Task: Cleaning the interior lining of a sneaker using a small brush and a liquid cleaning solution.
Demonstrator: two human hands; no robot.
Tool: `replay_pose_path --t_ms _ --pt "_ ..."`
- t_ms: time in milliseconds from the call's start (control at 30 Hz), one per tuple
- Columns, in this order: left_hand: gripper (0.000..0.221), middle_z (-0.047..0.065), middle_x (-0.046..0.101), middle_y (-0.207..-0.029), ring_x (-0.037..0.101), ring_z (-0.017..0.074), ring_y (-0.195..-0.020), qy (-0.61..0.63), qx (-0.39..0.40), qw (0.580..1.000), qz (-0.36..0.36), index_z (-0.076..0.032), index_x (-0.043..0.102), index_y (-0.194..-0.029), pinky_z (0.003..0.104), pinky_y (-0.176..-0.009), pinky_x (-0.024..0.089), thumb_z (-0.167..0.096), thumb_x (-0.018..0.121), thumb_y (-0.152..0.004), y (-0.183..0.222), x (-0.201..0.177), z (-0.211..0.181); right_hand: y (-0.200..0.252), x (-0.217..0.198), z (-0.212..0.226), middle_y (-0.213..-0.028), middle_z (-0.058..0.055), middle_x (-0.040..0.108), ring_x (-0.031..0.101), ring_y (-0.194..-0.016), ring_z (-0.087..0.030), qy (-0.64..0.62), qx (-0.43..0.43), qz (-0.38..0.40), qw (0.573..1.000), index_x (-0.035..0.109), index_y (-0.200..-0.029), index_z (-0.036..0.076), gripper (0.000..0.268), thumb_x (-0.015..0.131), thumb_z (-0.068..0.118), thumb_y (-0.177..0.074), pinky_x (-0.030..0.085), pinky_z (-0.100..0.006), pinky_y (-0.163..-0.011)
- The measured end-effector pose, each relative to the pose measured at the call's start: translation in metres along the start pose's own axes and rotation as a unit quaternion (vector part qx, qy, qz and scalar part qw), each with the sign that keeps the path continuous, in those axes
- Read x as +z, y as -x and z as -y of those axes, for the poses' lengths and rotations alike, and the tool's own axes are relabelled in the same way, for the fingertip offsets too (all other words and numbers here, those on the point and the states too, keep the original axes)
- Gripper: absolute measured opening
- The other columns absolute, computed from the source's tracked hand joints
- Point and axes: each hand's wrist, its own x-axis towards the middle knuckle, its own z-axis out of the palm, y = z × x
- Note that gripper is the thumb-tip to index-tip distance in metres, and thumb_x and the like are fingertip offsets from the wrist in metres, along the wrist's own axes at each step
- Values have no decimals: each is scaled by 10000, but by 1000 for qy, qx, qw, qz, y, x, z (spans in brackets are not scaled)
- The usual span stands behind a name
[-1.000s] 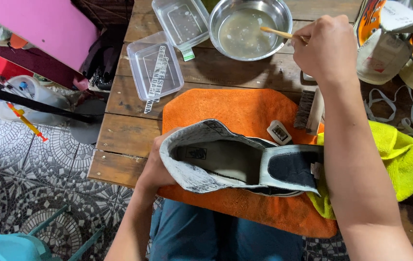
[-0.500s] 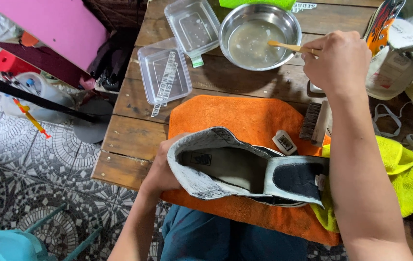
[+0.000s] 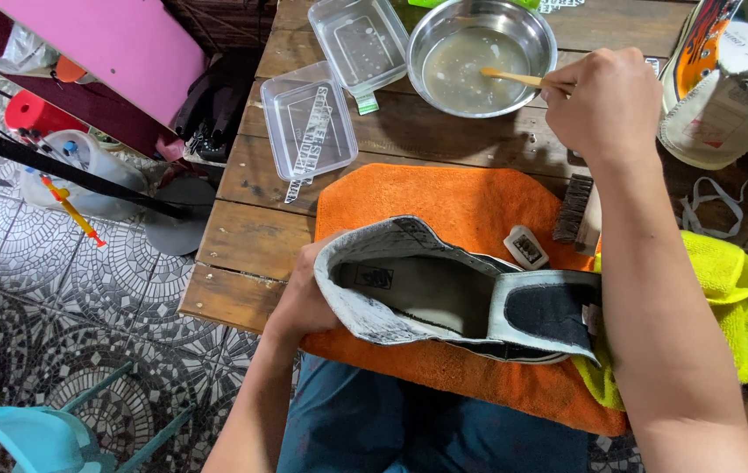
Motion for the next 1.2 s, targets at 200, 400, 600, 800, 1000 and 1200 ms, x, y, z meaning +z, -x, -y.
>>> replay_pose_path --t_ms 200,400,600,800,1000,1200 --pt "464 115 752 -1113 762 259 -1019 -3 0 1000 1 28 705 -1245 382 -865 631 -212 807 -861 0 4 6 -1 6 -9 -804 -55 835 732 -635 -360 -1 -1 -14 1000 970 -1176 200 258 843 82 -986 605 -486 -443" --pt "435 103 742 -1074 748 245 -973 -7 -2 1000 1 22 705 -1213 375 -826 619 -197 804 -851 2 9 9 -5 -24 -24 -866 27 855 790 -741 -248 66 8 -1 998 963 -1229 331 210 966 361 -1022 686 -462 -659" --pt "405 91 731 -1035 733 231 -927 -14 1 1000 2 16 705 -1181 368 -786 607 -182 801 -841 -2 11 10 2 -46 -50 -804 2 787 697 -767 -242 34 58 35 997 965 -1268 353 231 951 410 -1044 600 -439 -682" --pt "262 48 641 -938 632 190 -824 -4 1 1000 -1 -41 646 -1020 357 -708 536 -165 795 -843 -1 9 8 3 -58 -32 -920 -12 778 676 -837 -291 -18 64 81 994 949 -1256 381 374 797 207 -963 579 -475 -737" --pt "406 63 701 -1045 704 209 -941 4 16 1000 4 -32 692 -1158 381 -803 563 -286 838 -876 -27 7 14 1 -78 -10 -1076 45 854 715 -838 -181 -9 11 22 1000 960 -1190 310 153 884 209 -1104 557 -416 -568" --pt "509 109 776 -1121 789 269 -1023 -53 -51 997 10 -25 720 -1260 412 -844 623 -290 883 -857 -1 7 9 3 -62 -43 -1138 48 888 756 -902 -109 32 -51 2 998 972 -1256 286 98 944 240 -1175 581 -340 -555"
